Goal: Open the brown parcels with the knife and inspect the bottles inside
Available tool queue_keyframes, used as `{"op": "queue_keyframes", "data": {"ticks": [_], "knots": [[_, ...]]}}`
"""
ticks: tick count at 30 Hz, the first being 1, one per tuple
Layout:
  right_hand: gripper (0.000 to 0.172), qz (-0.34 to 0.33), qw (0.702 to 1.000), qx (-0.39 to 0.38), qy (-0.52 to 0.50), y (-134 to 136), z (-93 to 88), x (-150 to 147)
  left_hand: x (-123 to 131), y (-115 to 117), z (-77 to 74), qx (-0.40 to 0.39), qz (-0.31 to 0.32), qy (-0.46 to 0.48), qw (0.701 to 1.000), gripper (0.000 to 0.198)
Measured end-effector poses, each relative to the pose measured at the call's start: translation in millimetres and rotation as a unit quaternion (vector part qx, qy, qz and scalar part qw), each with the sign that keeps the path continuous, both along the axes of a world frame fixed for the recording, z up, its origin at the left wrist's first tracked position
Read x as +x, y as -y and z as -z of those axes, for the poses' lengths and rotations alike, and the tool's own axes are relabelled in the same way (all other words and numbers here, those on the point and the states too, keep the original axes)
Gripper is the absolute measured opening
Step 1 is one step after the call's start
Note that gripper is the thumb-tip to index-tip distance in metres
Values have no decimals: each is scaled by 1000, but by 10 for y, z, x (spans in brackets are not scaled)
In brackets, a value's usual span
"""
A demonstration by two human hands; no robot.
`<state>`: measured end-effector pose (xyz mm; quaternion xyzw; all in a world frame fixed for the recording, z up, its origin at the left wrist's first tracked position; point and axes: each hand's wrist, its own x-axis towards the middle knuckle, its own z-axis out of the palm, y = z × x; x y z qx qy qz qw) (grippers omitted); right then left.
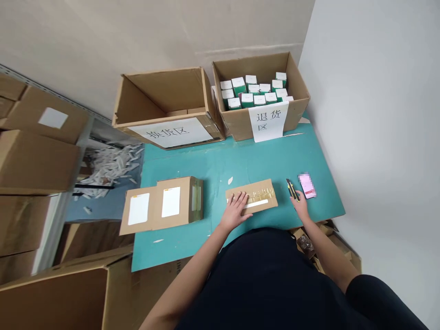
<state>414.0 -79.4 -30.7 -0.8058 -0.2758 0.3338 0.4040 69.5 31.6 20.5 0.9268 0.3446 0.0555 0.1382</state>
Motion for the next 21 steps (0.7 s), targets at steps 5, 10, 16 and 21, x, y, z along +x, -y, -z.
{"op": "queue_keyframes", "data": {"ticks": [5, 10, 16, 21], "knots": [[51, -44, 991, -99, 83, -256, 239, 14, -3, 59, -27, 1, -1, -4, 1000, 86], [49, -63, 980, -141, 122, -344, 365, 14, -37, 128, -80, 14, -3, -6, 1000, 78], [42, -92, 947, -149, 270, -291, 387, -10, -99, 186, -154, 15, -14, 20, 1000, 62], [46, -87, 934, -161, 308, -266, 298, -70, -82, 225, -180, -3, -31, 19, 999, 56]]}}
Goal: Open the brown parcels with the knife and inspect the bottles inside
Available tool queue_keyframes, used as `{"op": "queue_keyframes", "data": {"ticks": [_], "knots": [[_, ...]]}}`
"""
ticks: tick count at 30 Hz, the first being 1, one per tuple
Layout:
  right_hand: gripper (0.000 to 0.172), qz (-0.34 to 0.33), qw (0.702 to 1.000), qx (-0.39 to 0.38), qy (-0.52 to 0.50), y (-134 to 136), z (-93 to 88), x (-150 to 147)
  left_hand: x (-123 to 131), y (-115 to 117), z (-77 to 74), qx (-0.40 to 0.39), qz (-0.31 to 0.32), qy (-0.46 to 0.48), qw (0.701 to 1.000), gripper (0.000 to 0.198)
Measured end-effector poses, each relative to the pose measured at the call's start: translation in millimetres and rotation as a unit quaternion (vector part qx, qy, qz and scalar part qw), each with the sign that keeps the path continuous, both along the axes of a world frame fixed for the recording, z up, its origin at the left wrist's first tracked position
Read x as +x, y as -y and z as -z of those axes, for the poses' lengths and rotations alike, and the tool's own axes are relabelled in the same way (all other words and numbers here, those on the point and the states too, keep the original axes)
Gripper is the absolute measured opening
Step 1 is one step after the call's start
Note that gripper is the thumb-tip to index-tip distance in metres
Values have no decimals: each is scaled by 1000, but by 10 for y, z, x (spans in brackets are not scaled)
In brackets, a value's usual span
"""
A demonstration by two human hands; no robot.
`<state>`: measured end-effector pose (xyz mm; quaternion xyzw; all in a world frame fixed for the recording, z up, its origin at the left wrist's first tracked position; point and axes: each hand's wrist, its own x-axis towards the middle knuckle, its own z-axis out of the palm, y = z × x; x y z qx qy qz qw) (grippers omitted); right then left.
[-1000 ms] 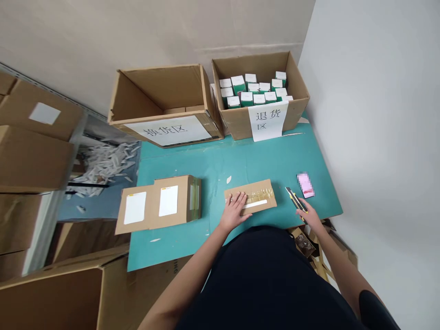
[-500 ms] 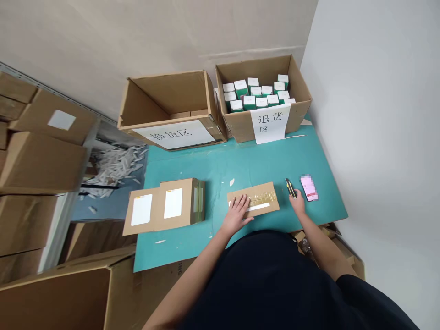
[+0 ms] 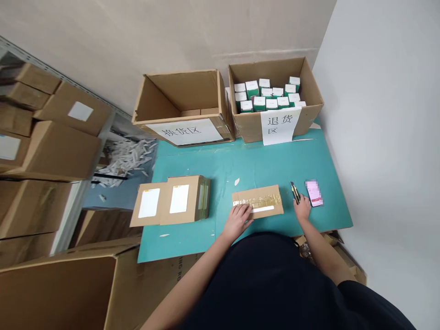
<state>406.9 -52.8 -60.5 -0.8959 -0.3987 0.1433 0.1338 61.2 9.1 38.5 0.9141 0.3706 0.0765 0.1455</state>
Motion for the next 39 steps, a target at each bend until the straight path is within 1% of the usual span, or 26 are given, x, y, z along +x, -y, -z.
{"op": "queue_keyframes", "data": {"ticks": [2, 3, 5, 7, 9, 11, 12, 14, 15, 17, 20, 27, 32, 34, 39], "knots": [[46, -10, 999, 51, -14, -29, -109, -34, 19, 9, 8, -11, -8, -2, 1000, 54], [46, -26, 996, 85, -27, -58, -190, -54, 30, 14, 14, -15, -10, -1, 1000, 54], [44, -85, 984, 149, -54, -148, -408, -110, 52, 26, 23, -20, -11, -1, 1000, 52], [41, -176, 965, 184, -67, -280, -678, -198, 76, 40, 21, -23, -9, -2, 1000, 50], [39, -298, 936, 176, -66, -440, -950, -323, 103, 49, 4, -25, -7, -7, 1000, 49], [39, -425, 893, 140, -52, -607, -1171, -475, 132, 49, -25, -27, -4, -12, 1000, 48], [40, -473, 872, 118, -35, -685, -1253, -554, 147, 45, -42, -27, -2, -15, 1000, 47], [43, -540, 838, 72, 5, -819, -1356, -695, 176, 33, -75, -24, 1, -20, 999, 45], [45, -560, 827, 50, 25, -872, -1383, -751, 189, 26, -90, -22, 2, -23, 999, 44], [50, -580, 813, 12, 56, -952, -1403, -828, 213, 11, -114, -19, 1, -27, 999, 42], [53, -583, 807, -22, 84, -1022, -1396, -864, 240, -9, -131, -23, 4, -32, 999, 42], [54, -590, 798, -56, 111, -1099, -1405, -873, 293, -4, -85, -27, -1, -62, 998, 38], [52, -593, 792, -70, 131, -1065, -1418, -956, 334, 20, -37, -34, -9, -73, 997, 38], [53, -581, 798, -76, 141, -1033, -1400, -1049, 351, 14, -36, -37, -11, -76, 996, 38], [60, -517, 835, -115, 152, -979, -1388, -1343, 373, -32, -51, -56, -11, -86, 995, 36]]}}
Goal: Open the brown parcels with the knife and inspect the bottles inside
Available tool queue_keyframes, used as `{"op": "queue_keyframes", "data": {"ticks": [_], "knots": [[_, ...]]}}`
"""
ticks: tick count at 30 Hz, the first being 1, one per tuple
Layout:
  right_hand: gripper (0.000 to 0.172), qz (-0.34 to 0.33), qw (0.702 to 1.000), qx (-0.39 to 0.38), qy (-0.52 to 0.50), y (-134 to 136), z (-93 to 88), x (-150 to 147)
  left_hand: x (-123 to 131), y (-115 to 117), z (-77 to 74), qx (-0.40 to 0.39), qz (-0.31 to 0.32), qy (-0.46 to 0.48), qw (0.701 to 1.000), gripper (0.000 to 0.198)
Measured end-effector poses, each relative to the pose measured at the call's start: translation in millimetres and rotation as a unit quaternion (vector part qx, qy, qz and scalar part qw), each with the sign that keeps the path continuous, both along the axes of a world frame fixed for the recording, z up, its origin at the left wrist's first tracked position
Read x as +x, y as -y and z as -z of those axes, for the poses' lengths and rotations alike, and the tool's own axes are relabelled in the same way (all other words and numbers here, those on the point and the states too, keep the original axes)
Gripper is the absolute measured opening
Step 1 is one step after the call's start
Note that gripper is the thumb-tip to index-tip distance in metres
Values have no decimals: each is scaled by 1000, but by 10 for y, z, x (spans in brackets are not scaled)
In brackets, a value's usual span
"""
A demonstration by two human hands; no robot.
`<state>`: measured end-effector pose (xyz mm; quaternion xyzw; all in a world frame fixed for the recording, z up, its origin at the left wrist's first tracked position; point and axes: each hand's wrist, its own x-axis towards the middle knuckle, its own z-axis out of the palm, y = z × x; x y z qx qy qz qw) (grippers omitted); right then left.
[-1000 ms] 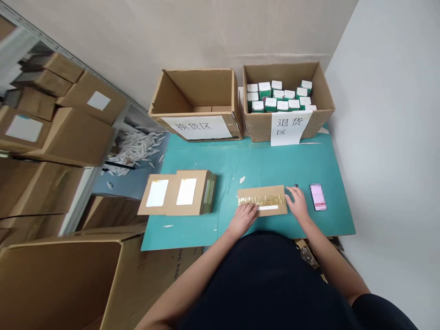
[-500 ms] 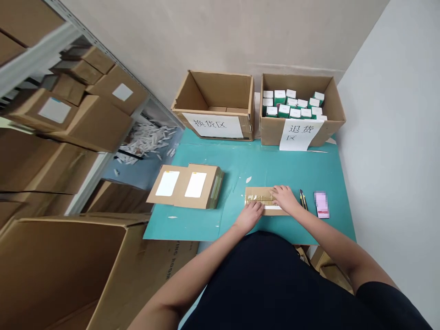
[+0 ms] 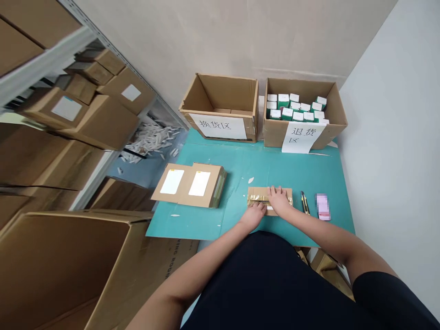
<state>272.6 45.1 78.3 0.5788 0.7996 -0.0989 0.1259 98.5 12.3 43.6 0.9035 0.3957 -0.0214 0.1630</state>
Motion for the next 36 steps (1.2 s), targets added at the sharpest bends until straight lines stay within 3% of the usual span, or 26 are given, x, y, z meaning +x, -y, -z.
{"op": "queue_keyframes", "data": {"ticks": [4, 8, 15, 17, 21, 27, 32, 36], "knots": [[56, -3, 999, -41, -24, -130, -118, 14, -11, -25, 6, -23, 2, -3, 1000, 41], [46, -28, 992, -109, -57, -463, -239, 180, -12, -78, -7, -40, -11, -15, 999, 43], [38, -9, 987, -132, -95, -813, -289, 360, -29, -120, -64, 23, -28, 29, 999, 66], [32, 7, 988, -121, -96, -841, -297, 417, -47, -83, -93, 35, -28, 34, 998, 61], [26, 43, 991, -88, -94, -898, -301, 514, -78, 16, -174, 44, -17, 37, 998, 27], [27, 78, 990, -50, -110, -1091, -216, 556, -116, 143, -168, 31, 40, 15, 999, 18], [33, 83, 988, -14, -131, -1148, -69, 554, -142, 165, -117, 1, 58, 17, 998, 17], [26, 52, 986, 88, -135, -932, 6, 533, -201, 164, -130, -15, 65, 86, 994, 48]]}}
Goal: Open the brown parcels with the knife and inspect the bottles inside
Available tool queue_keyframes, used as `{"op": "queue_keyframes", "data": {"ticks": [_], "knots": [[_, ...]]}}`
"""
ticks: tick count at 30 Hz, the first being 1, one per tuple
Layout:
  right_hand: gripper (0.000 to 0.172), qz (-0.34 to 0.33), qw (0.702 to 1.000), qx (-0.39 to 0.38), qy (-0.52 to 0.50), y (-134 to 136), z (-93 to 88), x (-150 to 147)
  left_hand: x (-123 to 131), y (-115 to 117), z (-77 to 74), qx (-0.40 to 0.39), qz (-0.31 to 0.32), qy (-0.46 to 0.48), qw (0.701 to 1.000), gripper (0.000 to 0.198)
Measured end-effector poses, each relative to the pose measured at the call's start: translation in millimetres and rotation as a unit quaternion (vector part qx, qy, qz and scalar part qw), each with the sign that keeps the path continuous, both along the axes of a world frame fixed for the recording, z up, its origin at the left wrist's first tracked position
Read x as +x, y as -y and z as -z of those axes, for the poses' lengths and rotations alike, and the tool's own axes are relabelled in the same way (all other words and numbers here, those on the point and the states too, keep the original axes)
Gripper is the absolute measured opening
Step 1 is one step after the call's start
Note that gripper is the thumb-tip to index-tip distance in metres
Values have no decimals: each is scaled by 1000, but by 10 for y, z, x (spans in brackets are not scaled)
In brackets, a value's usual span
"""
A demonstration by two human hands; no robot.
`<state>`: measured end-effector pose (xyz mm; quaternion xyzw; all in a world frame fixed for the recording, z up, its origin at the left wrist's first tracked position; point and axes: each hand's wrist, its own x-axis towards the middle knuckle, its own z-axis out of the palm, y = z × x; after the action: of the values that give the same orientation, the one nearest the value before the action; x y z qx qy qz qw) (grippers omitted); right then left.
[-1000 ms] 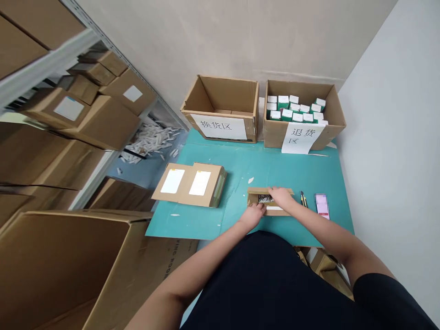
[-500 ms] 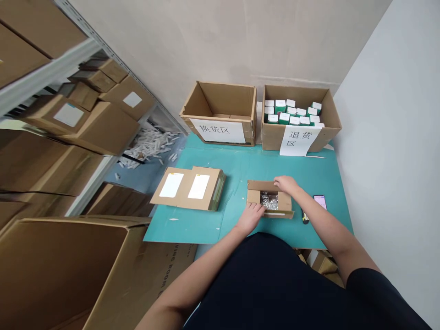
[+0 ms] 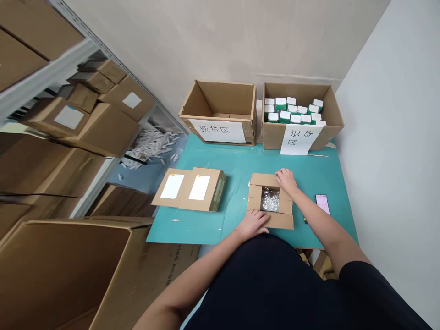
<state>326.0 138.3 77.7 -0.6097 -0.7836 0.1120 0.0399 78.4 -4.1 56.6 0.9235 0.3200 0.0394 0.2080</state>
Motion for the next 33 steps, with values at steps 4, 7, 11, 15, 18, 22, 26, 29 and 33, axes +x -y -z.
{"op": "queue_keyframes", "data": {"ticks": [4, 7, 11, 15, 18, 22, 26, 29, 33], "knots": [[29, -92, 996, 21, -8, 322, -27, -28, -6, -119, -47, -24, -75, 71, 994, 39], [29, -169, 985, 1, -35, 543, -47, -3, 66, -337, -100, -35, -73, 68, 994, 31], [24, -263, 964, -33, -25, 744, 4, 77, 188, -649, -126, -11, -15, 9, 1000, 25], [24, -295, 954, -53, 23, 804, 39, 120, 251, -825, -108, 11, 19, -71, 997, 14], [25, -301, 952, -36, 31, 797, -43, 138, 244, -867, -166, 25, 38, -86, 995, 10], [26, -269, 963, 6, 10, 845, -259, 266, 122, -852, -385, 87, 47, -83, 992, 12], [26, -211, 977, 23, 13, 1011, -388, 525, -145, -782, -552, 118, -45, -93, 988, 17], [25, -148, 988, -15, 36, 1149, -379, 683, -355, -691, -527, 82, -149, -93, 981, 14], [22, -102, 990, -91, 33, 1217, -372, 711, -488, -561, -435, 3, -235, -102, 966, 39]]}}
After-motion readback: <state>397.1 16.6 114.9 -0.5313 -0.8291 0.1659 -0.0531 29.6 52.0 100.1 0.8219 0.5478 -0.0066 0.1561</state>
